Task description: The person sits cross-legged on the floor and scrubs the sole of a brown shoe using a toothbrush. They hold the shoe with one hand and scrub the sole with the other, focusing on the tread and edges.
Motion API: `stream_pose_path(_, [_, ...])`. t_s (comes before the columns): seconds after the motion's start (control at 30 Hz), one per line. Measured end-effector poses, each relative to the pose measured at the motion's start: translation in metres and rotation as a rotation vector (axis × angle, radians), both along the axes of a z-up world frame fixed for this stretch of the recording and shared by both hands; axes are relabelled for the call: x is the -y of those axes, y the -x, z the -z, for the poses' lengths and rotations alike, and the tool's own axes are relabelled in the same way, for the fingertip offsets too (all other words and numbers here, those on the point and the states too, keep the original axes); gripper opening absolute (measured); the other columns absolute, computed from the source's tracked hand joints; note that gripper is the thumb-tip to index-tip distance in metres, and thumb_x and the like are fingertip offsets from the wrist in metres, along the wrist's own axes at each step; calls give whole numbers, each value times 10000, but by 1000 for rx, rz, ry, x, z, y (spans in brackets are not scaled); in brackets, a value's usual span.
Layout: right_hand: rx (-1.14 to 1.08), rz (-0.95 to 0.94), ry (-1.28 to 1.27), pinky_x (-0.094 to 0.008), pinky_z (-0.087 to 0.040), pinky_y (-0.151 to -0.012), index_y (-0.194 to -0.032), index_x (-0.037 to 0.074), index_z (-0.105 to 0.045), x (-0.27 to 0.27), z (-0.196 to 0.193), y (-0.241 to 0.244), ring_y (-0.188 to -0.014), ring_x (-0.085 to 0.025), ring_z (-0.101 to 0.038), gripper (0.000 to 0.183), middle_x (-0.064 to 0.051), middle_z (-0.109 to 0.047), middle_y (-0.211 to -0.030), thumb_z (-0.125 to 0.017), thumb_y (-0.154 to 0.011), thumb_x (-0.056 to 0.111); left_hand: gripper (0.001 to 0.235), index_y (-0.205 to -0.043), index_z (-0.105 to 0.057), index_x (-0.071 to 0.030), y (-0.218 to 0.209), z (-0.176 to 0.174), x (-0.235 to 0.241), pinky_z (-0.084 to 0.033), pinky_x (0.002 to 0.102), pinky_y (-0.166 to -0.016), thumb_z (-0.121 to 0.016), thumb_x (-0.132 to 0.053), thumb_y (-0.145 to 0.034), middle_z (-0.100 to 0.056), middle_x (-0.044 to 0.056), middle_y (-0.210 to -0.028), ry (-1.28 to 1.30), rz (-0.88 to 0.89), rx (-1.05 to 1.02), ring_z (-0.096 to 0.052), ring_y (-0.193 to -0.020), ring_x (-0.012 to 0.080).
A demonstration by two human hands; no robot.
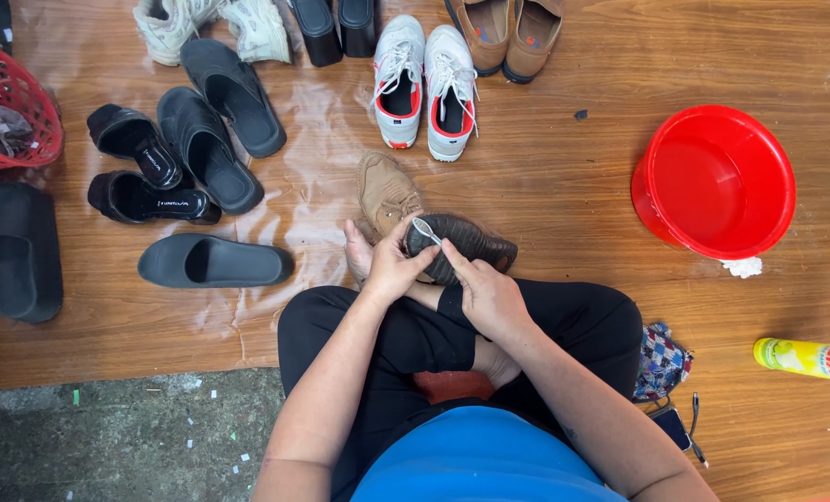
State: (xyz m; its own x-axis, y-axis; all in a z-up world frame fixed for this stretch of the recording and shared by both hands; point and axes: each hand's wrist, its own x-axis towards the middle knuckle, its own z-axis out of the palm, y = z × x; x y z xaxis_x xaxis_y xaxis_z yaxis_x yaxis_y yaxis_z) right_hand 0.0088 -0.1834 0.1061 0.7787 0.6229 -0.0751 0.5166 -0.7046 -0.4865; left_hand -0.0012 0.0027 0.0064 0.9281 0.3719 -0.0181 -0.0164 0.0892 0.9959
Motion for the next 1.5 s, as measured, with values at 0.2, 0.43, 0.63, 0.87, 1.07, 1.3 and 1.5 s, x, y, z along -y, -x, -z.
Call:
stream_pose_path(0.2, [-192,151,-9,-486,-583,-859,-1585,387,-326,7,24,-14,-1011,-378,-714,622,-195,-714,-1036,-422,-1022,140,511,-1305,-653,-54,-8,13,0,-595,315,-747,-823,-75,-823,-727,146,-988,205,-302,-183,-663,-909,197])
stream_pose_path(0.43, [-457,463,40,-445,-520,-1023,-1593,409,-317,36,45,-39,-1150,-360,-676,665,-217,-718,-1194,-474,-1005,142,543,-1280,-653,-92,-10,12,-2,-606,288,-647,-865,-119,-781,-716,130,-932,244,-339,-296,-689,-826,193])
stream_pose_path(0.63, [-404,223,-256,-507,-604,-875,-1589,307,-312,-20,-2,2,-1000,-433,-718,736,-303,-723,-1045,-504,-945,8,558,-1280,-623,-151,-13,34,-6,-603,268,-490,-862,-202,-779,-664,102,-916,138,-218,-401,-655,-745,185])
stream_pose_path(0.87, [-231,224,-48,-417,-584,-897,-1584,405,-330,20,49,-32,-1010,-325,-725,665,-165,-743,-1077,-467,-1008,104,604,-1327,-585,-116,-5,-15,3,-615,306,-543,-853,-244,-802,-584,133,-1001,128,-212,-493,-631,-840,230])
stream_pose_path(1.07, [-342,433,-206,-437,-534,-1030,-1534,335,-429,40,79,-53,-1135,-350,-677,740,-212,-721,-1182,-599,-883,25,719,-1363,-608,-134,0,-28,-14,-613,367,-744,-915,-315,-738,-281,243,-1377,-53,-223,-535,-447,-1216,364])
stream_pose_path(1.3, [-277,247,-176,-414,-584,-918,-1575,350,-379,6,15,-14,-994,-379,-723,667,-210,-745,-1085,-507,-984,70,693,-1275,-681,-123,5,7,-18,-576,359,-779,-960,-327,-675,-195,297,-1571,-216,-320,-465,-453,-1270,385])
stream_pose_path(1.5, [-591,534,-3,-333,-479,-747,-1583,478,-262,42,40,-57,-1004,-276,-667,687,-109,-643,-1366,-372,-996,140,751,-1259,-631,-121,7,-25,-6,-291,324,-1149,-757,-545,-652,-157,183,-1586,-419,-218,-540,-286,-1417,298])
